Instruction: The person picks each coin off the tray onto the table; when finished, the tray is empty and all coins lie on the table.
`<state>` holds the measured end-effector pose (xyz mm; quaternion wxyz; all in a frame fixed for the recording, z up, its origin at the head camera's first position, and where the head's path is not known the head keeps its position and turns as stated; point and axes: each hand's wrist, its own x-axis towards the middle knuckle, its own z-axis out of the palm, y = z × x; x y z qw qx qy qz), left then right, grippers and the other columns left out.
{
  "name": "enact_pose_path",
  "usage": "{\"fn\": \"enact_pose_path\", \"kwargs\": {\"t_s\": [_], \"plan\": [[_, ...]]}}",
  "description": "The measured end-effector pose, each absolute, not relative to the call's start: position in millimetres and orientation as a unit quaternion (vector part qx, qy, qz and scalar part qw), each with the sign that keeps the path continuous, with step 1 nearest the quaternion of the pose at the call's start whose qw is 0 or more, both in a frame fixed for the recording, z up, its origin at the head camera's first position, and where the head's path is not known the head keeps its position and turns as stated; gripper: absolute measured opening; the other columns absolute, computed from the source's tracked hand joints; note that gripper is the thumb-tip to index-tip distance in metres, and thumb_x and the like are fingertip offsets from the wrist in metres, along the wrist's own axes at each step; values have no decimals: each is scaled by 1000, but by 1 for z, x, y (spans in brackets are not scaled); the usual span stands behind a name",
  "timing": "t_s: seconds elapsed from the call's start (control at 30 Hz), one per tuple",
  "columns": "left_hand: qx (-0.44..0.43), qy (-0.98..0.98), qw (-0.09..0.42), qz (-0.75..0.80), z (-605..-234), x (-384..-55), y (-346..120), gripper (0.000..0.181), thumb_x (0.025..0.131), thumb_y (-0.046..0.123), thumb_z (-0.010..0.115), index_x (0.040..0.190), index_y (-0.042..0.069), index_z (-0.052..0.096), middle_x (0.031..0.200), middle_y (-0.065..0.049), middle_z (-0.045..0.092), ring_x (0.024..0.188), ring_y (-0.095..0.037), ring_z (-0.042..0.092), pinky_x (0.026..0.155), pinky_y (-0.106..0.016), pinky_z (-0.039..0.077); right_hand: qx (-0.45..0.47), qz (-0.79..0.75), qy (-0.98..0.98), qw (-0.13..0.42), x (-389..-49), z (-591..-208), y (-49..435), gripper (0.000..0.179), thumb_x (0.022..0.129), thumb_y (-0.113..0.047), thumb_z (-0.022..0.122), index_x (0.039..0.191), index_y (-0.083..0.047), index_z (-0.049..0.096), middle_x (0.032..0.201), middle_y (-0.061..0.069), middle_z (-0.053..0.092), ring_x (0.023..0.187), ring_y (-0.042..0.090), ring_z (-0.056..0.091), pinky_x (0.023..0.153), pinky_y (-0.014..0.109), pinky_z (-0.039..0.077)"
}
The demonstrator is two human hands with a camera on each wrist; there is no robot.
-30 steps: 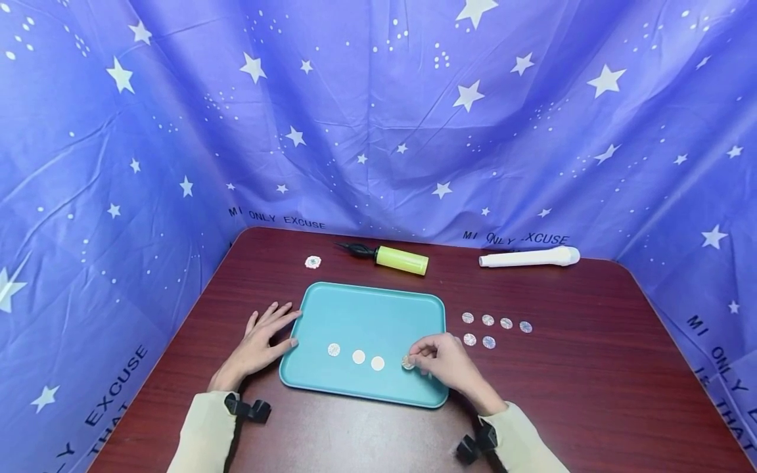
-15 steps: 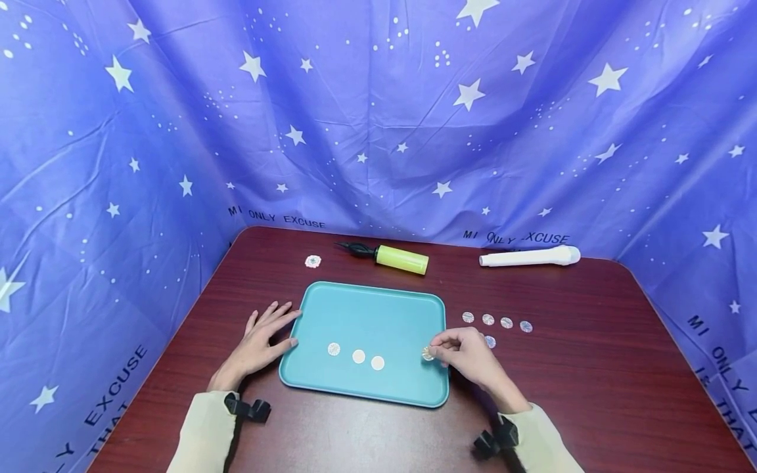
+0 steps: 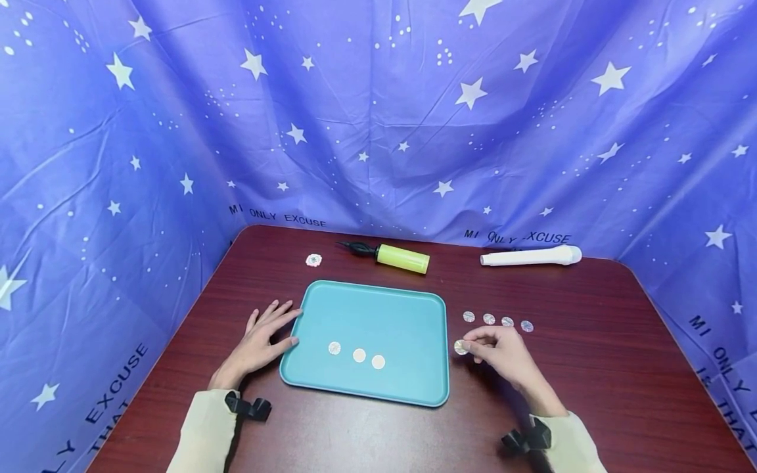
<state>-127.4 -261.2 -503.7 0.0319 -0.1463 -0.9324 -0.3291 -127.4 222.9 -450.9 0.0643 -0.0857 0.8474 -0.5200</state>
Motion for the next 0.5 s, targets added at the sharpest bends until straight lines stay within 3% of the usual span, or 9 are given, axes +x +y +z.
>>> {"fn": "enact_pose_path", "kwargs": {"t_s": [0.27, 0.5], "plan": [[-146, -932, 32, -329, -504, -128, -261, 58, 89, 29, 72, 143, 16, 56, 156, -22, 43, 150, -49, 25, 116, -72, 2, -46, -503, 862, 44, -126, -454, 253, 16, 88, -9, 74, 95, 6, 74, 61, -8, 63, 53, 2, 56, 46, 25, 46], [-145, -933, 31, -329, -505, -128, -262, 58, 90, 30, 72, 144, 17, 55, 157, -20, 42, 151, -48, 24, 116, -72, 1, -14, -502, 864, 38, -125, -457, 279, 22, 90, -10, 72, 99, 9, 72, 58, -13, 60, 52, 1, 54, 45, 24, 43]]}}
